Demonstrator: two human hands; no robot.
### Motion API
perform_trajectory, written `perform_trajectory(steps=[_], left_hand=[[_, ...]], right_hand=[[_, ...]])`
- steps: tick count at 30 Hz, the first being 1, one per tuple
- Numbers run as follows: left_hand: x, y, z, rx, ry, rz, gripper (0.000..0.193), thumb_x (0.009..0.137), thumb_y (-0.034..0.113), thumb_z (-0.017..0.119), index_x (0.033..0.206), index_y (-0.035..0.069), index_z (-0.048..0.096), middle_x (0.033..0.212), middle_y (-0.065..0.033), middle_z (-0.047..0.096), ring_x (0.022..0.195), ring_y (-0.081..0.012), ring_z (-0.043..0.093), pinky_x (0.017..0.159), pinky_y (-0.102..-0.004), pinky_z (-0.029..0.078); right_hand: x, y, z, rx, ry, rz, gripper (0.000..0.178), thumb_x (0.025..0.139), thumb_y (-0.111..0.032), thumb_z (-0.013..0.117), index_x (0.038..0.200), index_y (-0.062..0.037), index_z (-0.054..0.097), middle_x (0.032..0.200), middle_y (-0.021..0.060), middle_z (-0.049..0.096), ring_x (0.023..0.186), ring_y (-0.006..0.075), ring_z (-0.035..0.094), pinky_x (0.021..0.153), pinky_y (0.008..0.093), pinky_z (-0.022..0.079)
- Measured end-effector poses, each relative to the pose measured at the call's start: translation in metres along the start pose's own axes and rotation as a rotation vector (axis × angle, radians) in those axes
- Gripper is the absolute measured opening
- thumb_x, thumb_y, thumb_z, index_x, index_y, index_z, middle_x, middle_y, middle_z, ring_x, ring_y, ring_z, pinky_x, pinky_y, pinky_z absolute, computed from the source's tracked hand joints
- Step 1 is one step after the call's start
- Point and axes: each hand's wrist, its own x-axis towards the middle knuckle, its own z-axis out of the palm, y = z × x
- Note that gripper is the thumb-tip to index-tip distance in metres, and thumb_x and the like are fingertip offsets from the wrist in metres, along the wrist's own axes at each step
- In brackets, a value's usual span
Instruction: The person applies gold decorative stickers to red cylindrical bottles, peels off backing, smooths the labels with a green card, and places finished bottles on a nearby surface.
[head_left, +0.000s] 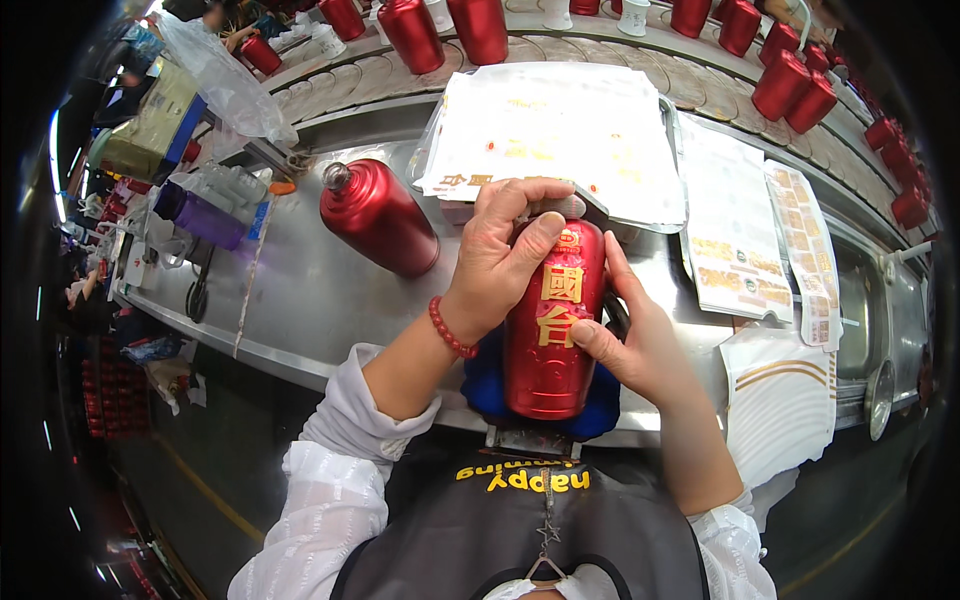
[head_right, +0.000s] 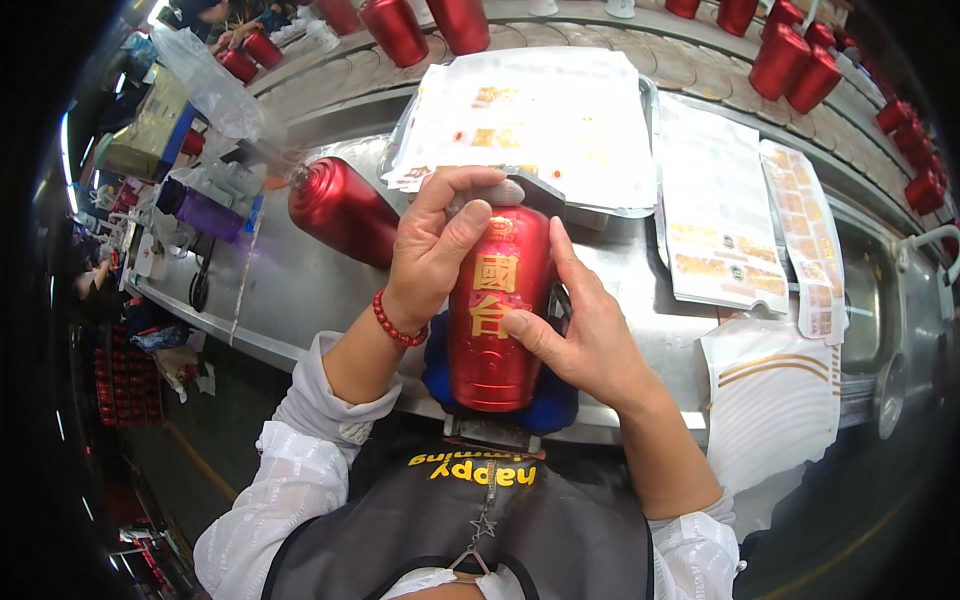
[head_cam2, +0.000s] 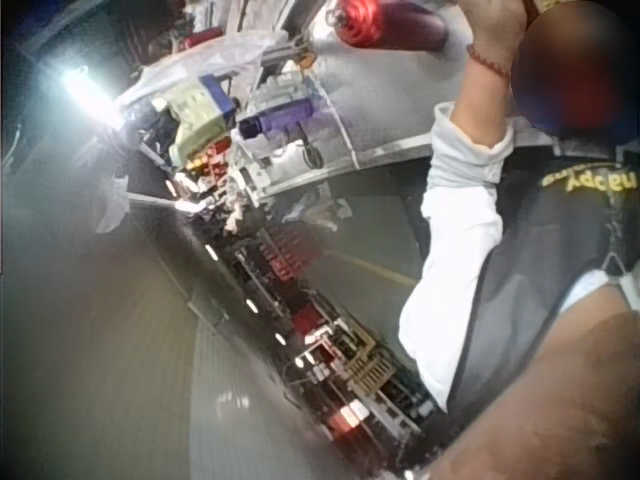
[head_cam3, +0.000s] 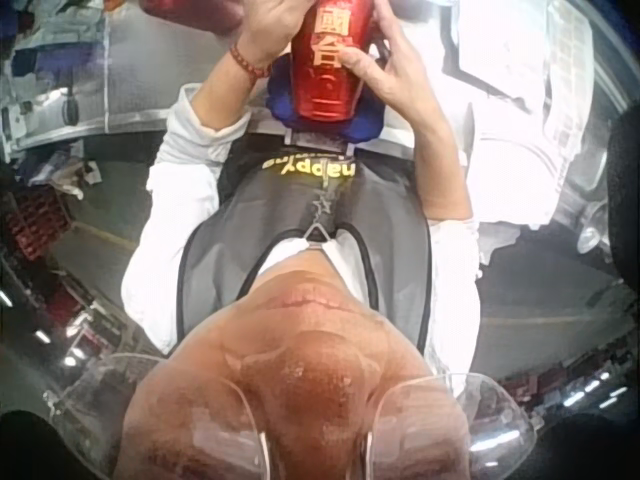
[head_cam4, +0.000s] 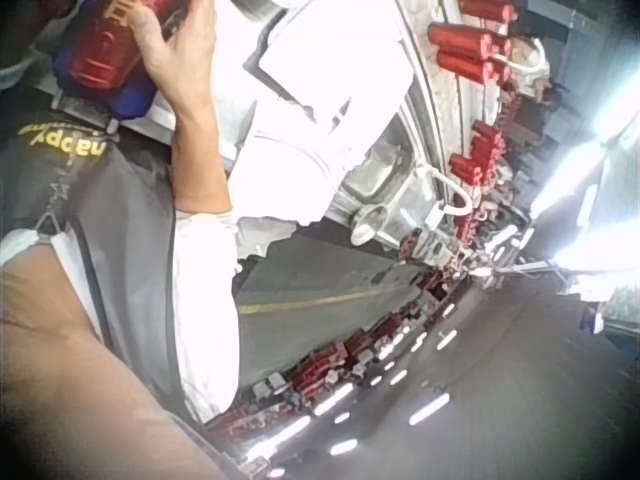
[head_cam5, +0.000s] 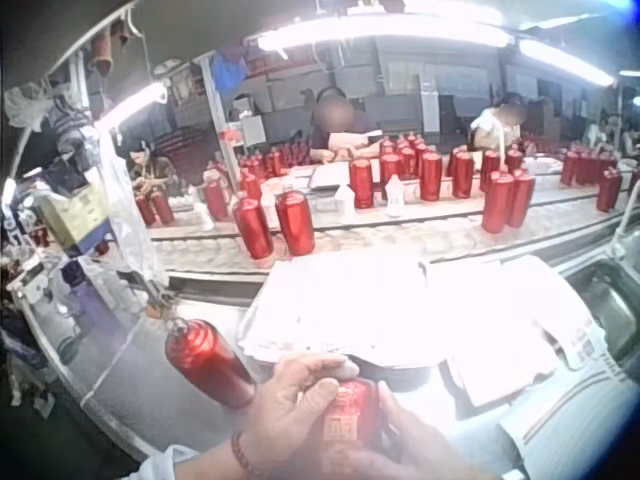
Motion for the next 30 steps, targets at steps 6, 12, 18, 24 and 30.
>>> perform_trajectory(steps=[6, 12, 18, 24, 30], left_hand=[[0.001, 0.005, 0.0, 0.112, 0.029, 0.009, 0.028, 0.099, 0.013, 0.057, 0.125, 0.003, 0.062, 0.116, -0.0102, 0.065, 0.111, -0.0202, 0.056, 0.099, -0.0333, 0.046], [-0.024, 0.034, -0.016, 0.667, -0.176, 0.498, 0.034, 0.093, 0.025, 0.067, 0.126, 0.017, 0.071, 0.093, -0.0013, 0.072, 0.111, -0.025, 0.05, 0.102, -0.0423, 0.038], [-0.011, 0.03, -0.014, 0.815, -0.156, 0.511, 0.036, 0.094, 0.028, 0.065, 0.128, 0.019, 0.069, 0.083, 0.0026, 0.072, 0.112, -0.0239, 0.052, 0.106, -0.0441, 0.03], [-0.014, 0.019, -0.01, 0.588, 0.075, 0.267, 0.036, 0.101, 0.027, 0.058, 0.13, 0.008, 0.065, 0.113, -0.0096, 0.069, 0.11, -0.0251, 0.056, 0.1, -0.037, 0.038], [-0.012, 0.012, 0.0, 0.198, 0.142, -0.024, 0.03, 0.101, 0.024, 0.058, 0.121, 0.003, 0.063, 0.109, -0.0091, 0.063, 0.108, -0.0182, 0.056, 0.095, -0.0303, 0.044]], right_hand=[[-0.001, 0.0, -0.002, -0.073, 0.002, -0.026, 0.093, 0.089, -0.038, 0.075, 0.154, 0.0068, 0.025, 0.142, 0.0304, 0.049, 0.132, 0.0355, 0.051, 0.109, 0.0393, 0.041], [0.012, -0.02, -0.033, -0.387, 0.157, -0.285, 0.058, 0.089, -0.005, 0.069, 0.142, 0.0037, 0.047, 0.131, 0.0245, 0.06, 0.11, 0.0314, 0.067, 0.087, 0.0351, 0.055], [0.031, -0.047, -0.044, -0.268, 0.256, -0.249, 0.024, 0.093, -0.002, 0.062, 0.116, 0.0009, 0.058, 0.085, 0.0156, 0.071, 0.074, 0.0205, 0.071, 0.066, 0.0304, 0.054], [0.059, -0.063, -0.044, -0.406, 0.077, -0.297, 0.02, 0.086, -0.014, 0.066, 0.096, 0.0015, 0.06, 0.071, 0.0149, 0.064, 0.063, 0.0247, 0.065, 0.061, 0.0346, 0.051], [0.079, -0.048, -0.048, -0.222, 0.126, -0.198, 0.02, 0.087, -0.015, 0.068, 0.098, -0.0001, 0.063, 0.078, 0.0079, 0.065, 0.072, 0.0124, 0.06, 0.067, 0.0281, 0.051]])
